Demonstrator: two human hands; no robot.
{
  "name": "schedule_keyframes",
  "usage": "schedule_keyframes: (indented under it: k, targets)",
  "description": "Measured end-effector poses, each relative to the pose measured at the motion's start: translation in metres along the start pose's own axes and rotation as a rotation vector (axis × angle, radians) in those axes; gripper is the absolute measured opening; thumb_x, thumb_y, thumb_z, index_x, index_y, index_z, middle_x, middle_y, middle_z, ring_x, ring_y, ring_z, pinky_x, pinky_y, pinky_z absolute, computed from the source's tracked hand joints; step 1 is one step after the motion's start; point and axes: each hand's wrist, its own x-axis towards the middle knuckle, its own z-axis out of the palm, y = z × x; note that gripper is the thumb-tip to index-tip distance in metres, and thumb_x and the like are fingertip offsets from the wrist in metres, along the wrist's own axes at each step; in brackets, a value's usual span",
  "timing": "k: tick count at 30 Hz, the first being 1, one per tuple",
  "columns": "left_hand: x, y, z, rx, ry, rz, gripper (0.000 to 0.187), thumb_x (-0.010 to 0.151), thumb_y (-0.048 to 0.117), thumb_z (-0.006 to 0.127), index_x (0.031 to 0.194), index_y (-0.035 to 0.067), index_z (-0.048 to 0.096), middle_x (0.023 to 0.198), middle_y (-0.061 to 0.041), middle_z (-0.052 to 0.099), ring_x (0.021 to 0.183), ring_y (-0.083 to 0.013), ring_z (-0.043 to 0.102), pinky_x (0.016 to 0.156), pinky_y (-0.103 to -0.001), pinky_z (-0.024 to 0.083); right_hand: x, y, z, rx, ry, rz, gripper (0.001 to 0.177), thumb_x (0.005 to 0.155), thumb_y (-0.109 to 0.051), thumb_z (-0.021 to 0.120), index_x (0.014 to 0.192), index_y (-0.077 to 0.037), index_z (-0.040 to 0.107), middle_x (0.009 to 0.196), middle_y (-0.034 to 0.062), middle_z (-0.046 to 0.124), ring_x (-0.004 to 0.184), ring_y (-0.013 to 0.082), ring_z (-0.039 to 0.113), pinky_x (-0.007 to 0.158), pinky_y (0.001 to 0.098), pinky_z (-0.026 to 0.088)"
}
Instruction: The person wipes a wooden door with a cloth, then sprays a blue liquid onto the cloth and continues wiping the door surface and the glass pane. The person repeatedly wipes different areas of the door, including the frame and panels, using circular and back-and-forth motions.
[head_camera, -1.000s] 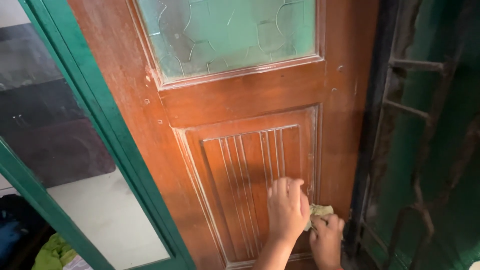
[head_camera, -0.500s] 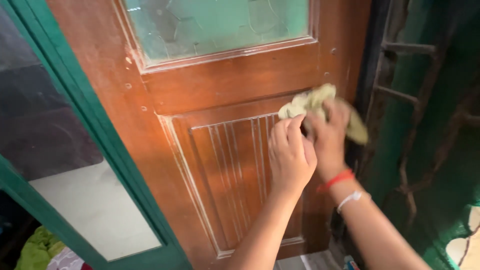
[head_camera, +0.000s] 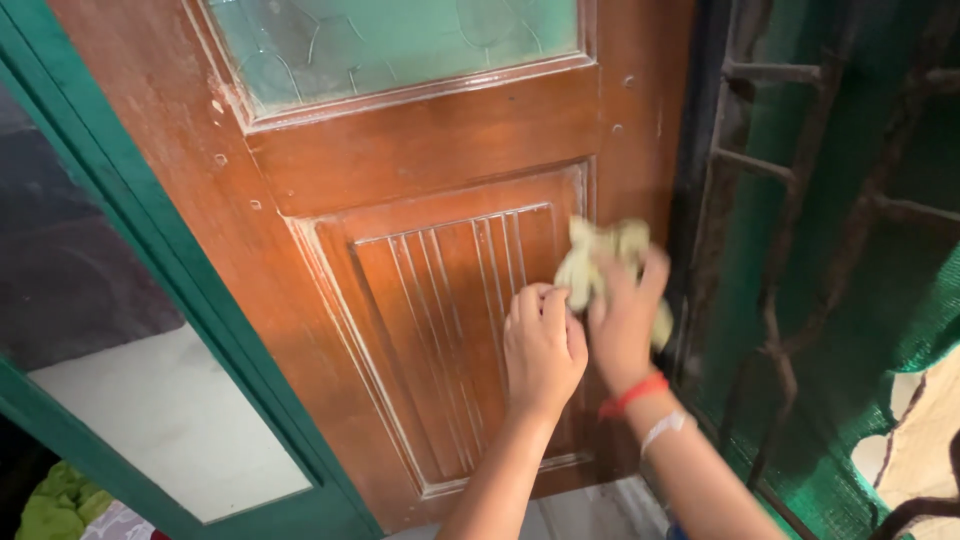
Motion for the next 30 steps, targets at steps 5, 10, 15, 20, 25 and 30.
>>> schedule_keyframes:
  k: [5, 10, 15, 20, 25, 30]
  targets:
    - [0.017, 0.012, -0.013, -0.069, 0.12, 0.006, 0.021, 0.094, 0.004, 0.061, 0.115, 0.001, 0.06, 0.109, -0.018, 0.06, 0.102, -0.038, 0.06, 0.089, -0.048, 0.049, 0.068, -0.015, 0.0, 0.081, 0.052, -0.054, 0.06, 0.08, 0.012, 0.062, 0.135, -0.013, 0.066, 0.131, 0.0211, 0.048, 0.126, 0.0397, 0.05, 0.111, 0.0441, 0.044]
    - [-0.011, 0.005, -0.005, -0.153, 0.108, -0.033, 0.016, 0.097, 0.006, 0.058, 0.113, 0.002, 0.058, 0.106, -0.018, 0.06, 0.101, -0.0382, 0.06, 0.089, -0.048, 0.048, -0.065, 0.04, 0.036, -0.116, 0.186, 0.212, 0.05, 0.072, 0.01, 0.061, 0.121, -0.001, 0.059, 0.13, 0.0226, 0.042, 0.127, 0.0399, 0.044, 0.113, 0.0452, 0.035]
    - [-0.062, -0.013, 0.002, -0.15, 0.009, -0.108, 0.015, 0.097, 0.008, 0.057, 0.112, 0.003, 0.059, 0.106, -0.018, 0.062, 0.099, -0.0381, 0.061, 0.085, -0.048, 0.047, -0.2, 0.058, 0.052, -0.104, 0.173, 0.515, 0.049, 0.084, -0.012, 0.073, 0.127, -0.002, 0.052, 0.135, 0.0211, 0.039, 0.126, 0.0382, 0.043, 0.111, 0.0434, 0.034]
    - [-0.095, -0.024, 0.001, -0.168, -0.042, -0.182, 0.014, 0.099, 0.008, 0.056, 0.111, 0.003, 0.06, 0.106, -0.018, 0.062, 0.098, -0.0376, 0.062, 0.083, -0.048, 0.048, -0.282, 0.122, 0.083, -0.242, 0.077, 1.045, 0.043, 0.072, -0.015, 0.084, 0.104, 0.002, 0.06, 0.11, 0.0223, 0.059, 0.101, 0.034, 0.062, 0.088, 0.0421, 0.05]
    - [-0.106, -0.032, -0.007, -0.134, -0.096, -0.228, 0.013, 0.098, 0.009, 0.058, 0.11, 0.003, 0.06, 0.103, -0.018, 0.062, 0.094, -0.0382, 0.062, 0.079, -0.048, 0.049, -0.244, 0.12, 0.082, -0.335, 0.122, 1.0, 0.041, 0.076, -0.01, 0.079, 0.11, 0.002, 0.061, 0.113, 0.0282, 0.056, 0.108, 0.0411, 0.055, 0.095, 0.0489, 0.045]
    - [-0.086, -0.033, -0.01, -0.14, -0.071, -0.197, 0.013, 0.098, 0.009, 0.059, 0.109, 0.003, 0.059, 0.101, -0.018, 0.062, 0.092, -0.0387, 0.062, 0.078, -0.048, 0.049, -0.163, 0.089, 0.068, -0.279, 0.241, 0.766, 0.04, 0.078, -0.003, 0.071, 0.116, 0.001, 0.059, 0.119, 0.0289, 0.052, 0.116, 0.0436, 0.049, 0.103, 0.0513, 0.041]
